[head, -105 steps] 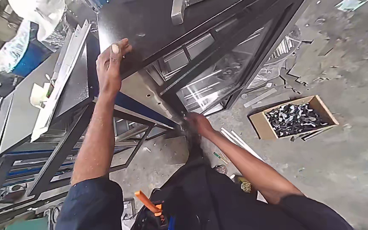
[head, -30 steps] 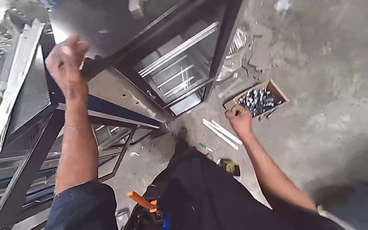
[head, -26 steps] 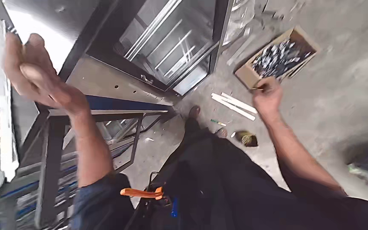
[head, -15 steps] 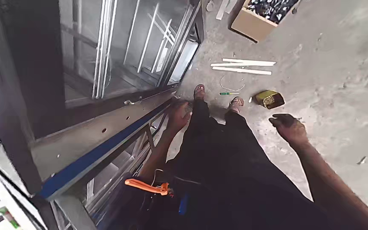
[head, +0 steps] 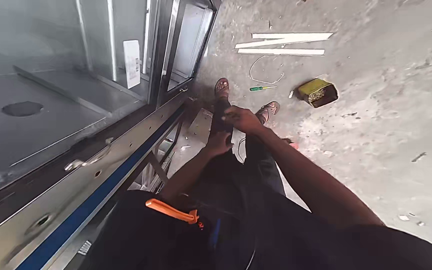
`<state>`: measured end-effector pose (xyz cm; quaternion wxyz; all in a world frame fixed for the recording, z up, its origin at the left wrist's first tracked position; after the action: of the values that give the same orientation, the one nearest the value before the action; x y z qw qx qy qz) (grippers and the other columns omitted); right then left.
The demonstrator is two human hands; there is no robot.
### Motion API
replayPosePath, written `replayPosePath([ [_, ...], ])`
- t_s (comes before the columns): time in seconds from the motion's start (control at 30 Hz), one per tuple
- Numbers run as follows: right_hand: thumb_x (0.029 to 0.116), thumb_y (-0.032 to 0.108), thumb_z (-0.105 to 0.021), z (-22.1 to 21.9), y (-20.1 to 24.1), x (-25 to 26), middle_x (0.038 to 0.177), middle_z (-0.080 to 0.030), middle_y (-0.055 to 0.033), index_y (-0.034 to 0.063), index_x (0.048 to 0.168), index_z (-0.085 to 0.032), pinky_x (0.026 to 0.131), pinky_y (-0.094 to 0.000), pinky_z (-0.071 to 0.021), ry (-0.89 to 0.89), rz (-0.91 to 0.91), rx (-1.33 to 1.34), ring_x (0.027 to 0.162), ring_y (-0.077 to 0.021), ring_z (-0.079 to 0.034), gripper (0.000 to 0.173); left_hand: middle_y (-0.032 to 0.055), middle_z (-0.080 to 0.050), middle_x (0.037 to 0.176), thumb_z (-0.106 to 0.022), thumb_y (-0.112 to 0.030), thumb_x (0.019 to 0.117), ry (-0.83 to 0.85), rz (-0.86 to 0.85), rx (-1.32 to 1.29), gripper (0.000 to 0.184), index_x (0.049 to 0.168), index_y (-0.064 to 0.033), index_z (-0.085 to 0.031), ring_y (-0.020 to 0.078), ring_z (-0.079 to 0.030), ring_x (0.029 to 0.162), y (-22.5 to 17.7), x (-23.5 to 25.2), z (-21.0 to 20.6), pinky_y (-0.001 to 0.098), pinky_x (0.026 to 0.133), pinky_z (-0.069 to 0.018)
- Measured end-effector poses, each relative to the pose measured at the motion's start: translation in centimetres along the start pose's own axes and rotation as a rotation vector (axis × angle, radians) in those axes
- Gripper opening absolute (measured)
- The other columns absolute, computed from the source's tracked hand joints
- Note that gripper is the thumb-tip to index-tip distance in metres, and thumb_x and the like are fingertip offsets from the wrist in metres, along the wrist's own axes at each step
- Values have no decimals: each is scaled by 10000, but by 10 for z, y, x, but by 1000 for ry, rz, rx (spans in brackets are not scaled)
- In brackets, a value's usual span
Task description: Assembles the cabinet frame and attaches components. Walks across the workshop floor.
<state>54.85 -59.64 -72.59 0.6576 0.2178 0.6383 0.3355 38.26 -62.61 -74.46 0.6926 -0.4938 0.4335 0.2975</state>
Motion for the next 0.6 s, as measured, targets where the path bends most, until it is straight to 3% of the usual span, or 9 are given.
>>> replayPosePath([
  [0.07, 997, 496, -580, -22, 3, 68, 1207, -714, -108, 227, 1319, -671, 950, -629, -524, 116, 58, -232, 1133, -323, -676, 429, 142, -489, 1555, -619, -571, 943, 44, 33, 91, 730, 1487, -92, -532, 299, -374, 1500, 12, 23, -26, 507, 1279, -192],
  [0.1, 997, 493, -579, -33, 5, 97, 1293, -677, -113, 262, 1372, -641, 984, -641, -504, 161, 82, -325, 1216, -346, -632, 445, 117, -482, 1567, -610, -616, 917, 58, 64, 137, 744, 1480, -134, -549, 314, -348, 1512, 18, 31, -36, 543, 1272, -186],
  [0.17, 974, 459, -624, -52, 15, 149, 1403, -607, -147, 240, 1443, -581, 1015, -656, -469, 168, 121, -411, 1310, -401, -555, 520, 69, -485, 1570, -634, -643, 862, 52, 132, 165, 766, 1486, -208, -544, 355, -300, 1525, 29, 44, -43, 631, 1212, -258],
  [0.23, 961, 487, -640, -76, 16, 200, 1551, -490, -122, 188, 1499, -529, 1148, -620, -373, 131, 180, -364, 1455, -379, -407, 626, 45, -540, 1517, -676, -612, 826, 18, 187, 155, 744, 1450, -219, -574, 345, -320, 1515, 38, 51, -39, 619, 1181, -335],
  [0.27, 952, 490, -649, -86, 17, 224, 1566, -467, -138, 151, 1498, -527, 1146, -631, -366, 109, 195, -339, 1466, -386, -386, 655, 48, -556, 1498, -695, -584, 825, 10, 206, 143, 734, 1447, -211, -580, 338, -339, 1506, 40, 54, -32, 602, 1169, -362],
  [0.33, 950, 487, -647, -105, 18, 255, 1546, -465, -177, 113, 1520, -482, 1067, -666, -421, 146, 153, -353, 1445, -418, -399, 701, 48, -599, 1448, -688, -569, 848, -15, 206, 132, 674, 1399, -187, -619, 301, -408, 1469, 45, 57, -24, 549, 1208, -327],
  [0.4, 944, 441, -682, -121, 18, 267, 1456, -521, -240, 63, 1473, -506, 1002, -707, -438, 193, 90, -277, 1385, -457, -449, 673, 38, -621, 1419, -642, -594, 863, -15, 215, 144, 623, 1319, -170, -671, 279, -434, 1449, 53, 57, -26, 515, 1215, -326],
  [0.5, 913, 407, -713, -123, 12, 289, 1413, -573, -182, 107, 1439, -519, 998, -631, -502, 107, 90, -177, 1314, -405, -545, 635, 6, -627, 1414, -651, -579, 859, -52, 228, 103, 582, 1305, -207, -692, 240, -452, 1431, 50, 57, -13, 471, 1197, -355],
  [0.6, 907, 283, -697, -133, 11, 294, 1458, -562, -104, 171, 1400, -587, 1015, -612, -495, 85, 170, -153, 1334, -365, -532, 518, 71, -643, 1381, -653, -559, 854, -88, 236, 116, 585, 1272, -154, -708, 254, -511, 1377, 36, 52, -9, 476, 1168, -386],
])
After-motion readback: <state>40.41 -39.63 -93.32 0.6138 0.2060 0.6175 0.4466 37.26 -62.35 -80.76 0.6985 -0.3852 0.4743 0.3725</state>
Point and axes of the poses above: each hand's wrist, its own x-axis towards the middle knuckle, its own z-axis out of the back of the hand, y = z × x, the point moved 8 cm from there along x, towards the middle knuckle
